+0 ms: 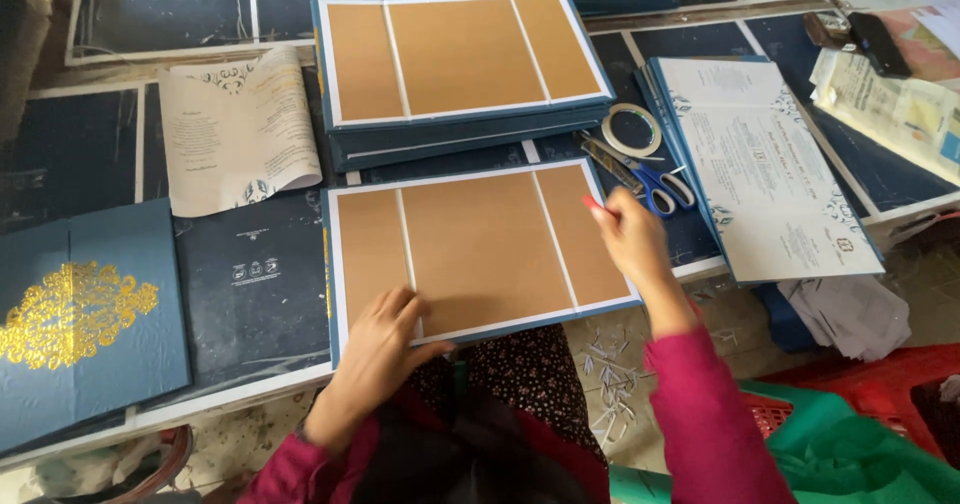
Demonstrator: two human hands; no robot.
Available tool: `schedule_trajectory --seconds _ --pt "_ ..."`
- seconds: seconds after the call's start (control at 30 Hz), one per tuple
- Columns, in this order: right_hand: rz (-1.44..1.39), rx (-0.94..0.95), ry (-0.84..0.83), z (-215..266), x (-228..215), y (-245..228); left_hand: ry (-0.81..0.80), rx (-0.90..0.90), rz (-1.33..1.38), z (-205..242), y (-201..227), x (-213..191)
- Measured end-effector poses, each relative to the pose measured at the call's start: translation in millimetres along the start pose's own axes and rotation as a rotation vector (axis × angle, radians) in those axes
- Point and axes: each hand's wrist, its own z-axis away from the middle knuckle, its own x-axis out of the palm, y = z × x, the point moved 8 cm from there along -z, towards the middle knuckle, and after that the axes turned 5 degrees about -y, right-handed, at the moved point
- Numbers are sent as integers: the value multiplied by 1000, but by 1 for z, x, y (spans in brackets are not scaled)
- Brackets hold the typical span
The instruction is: The person places a printed sheet into a blue book cover, smooths it down, and uses a red tool to press along the edges and creases. They repeat this process with another sheet and cover, ensuring the paper is aligned and flat within the binding.
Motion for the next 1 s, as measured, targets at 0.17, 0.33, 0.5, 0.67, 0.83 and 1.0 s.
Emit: schedule_trajectory --seconds 0.17,0.33,0.5,0.67,0.83,1.0 --pt "169 123 -247 -72 49 -40 -96 108 -77 -71 54 6" --pt "305 178 -328 -108 79 -46 -366 8 -257 -90 56 48" --pt "410 115 -369 -116 84 -56 -438 -34 -252 -92 53 54" --pt "358 92 -492 -89 56 -82 -434 -59 -226 -92 52 54" --pt "186 145 -531 -16 15 -86 -355 -30 -297 -93 49 59" --pt "79 139 -520 65 -26 -75 -340 -26 -333 -96 49 64"
